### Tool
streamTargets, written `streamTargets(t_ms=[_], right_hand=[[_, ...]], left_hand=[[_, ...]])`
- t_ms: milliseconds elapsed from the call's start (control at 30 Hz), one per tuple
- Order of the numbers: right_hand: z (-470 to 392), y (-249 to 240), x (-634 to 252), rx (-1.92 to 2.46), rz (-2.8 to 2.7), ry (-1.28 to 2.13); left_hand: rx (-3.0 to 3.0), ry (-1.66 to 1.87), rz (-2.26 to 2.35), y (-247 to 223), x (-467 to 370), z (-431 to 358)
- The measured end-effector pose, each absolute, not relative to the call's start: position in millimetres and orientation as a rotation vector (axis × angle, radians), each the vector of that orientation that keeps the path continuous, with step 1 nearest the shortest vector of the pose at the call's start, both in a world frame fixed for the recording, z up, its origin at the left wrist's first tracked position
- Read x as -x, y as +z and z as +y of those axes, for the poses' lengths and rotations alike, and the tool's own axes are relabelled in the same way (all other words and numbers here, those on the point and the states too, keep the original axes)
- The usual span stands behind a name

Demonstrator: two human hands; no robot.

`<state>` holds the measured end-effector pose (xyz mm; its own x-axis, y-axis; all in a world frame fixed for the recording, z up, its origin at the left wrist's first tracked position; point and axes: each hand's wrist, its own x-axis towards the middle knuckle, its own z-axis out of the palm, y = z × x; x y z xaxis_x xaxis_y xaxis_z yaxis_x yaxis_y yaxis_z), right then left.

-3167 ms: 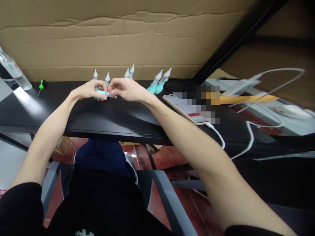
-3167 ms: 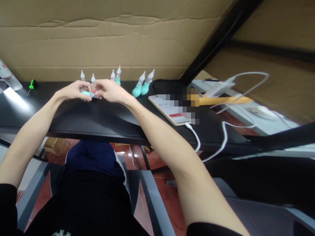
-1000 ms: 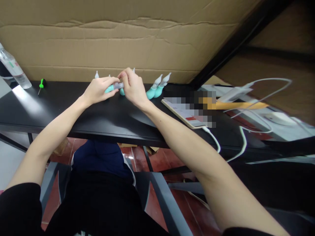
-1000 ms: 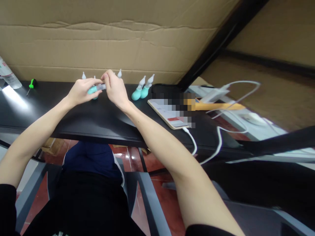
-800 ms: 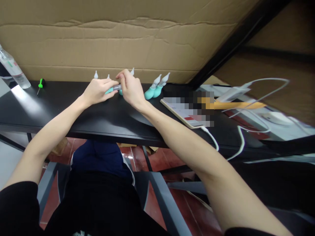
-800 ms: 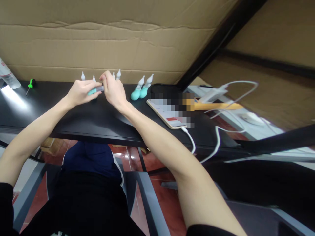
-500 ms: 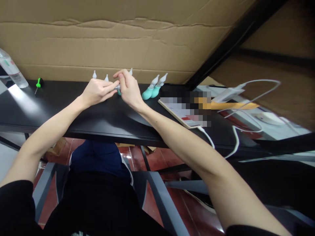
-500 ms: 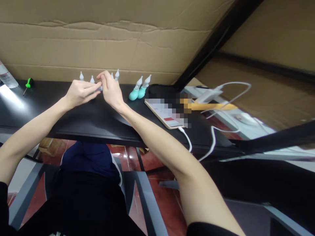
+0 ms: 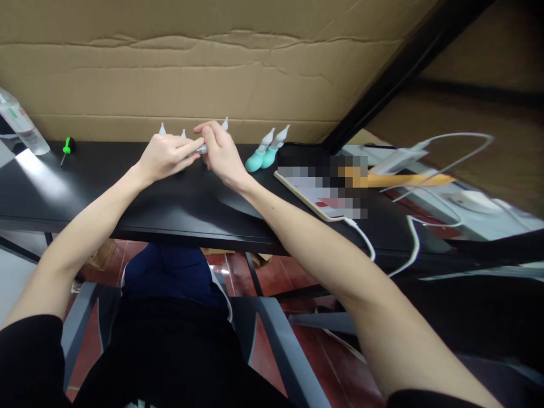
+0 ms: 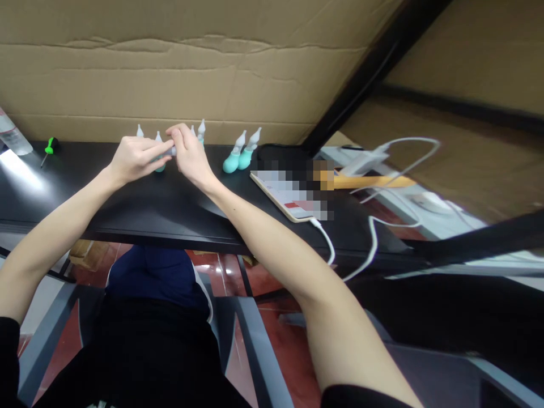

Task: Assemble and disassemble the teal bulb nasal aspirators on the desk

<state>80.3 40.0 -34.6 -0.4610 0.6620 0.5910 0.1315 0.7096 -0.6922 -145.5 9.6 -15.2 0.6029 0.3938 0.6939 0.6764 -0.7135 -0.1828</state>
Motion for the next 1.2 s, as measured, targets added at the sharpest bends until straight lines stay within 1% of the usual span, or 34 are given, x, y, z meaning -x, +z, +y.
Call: streamTargets(t_ms=[100,200,400,867,1200], right_hand=[[49,-39,-80,0.689,-1.855,0.766],[54,-40,-80,0.66,-1.855,0.813],[50,-40,-77,0.635,-1.853,0.843],[27,-28,-73,0.568,-1.837,0.919],[17,-22,-76,0.515,-1.879,0.903]], left_hand=[[2.379,-0.926,-0.937,-9,154,13],[2.356,-0.964,-0.988,-4,163,17],[2.376,-0.902,-0.941,-5,175,22],[2.329,-0.971,-0.932,7,191,24],[2.294,-0.975,-0.941,0,201,36]])
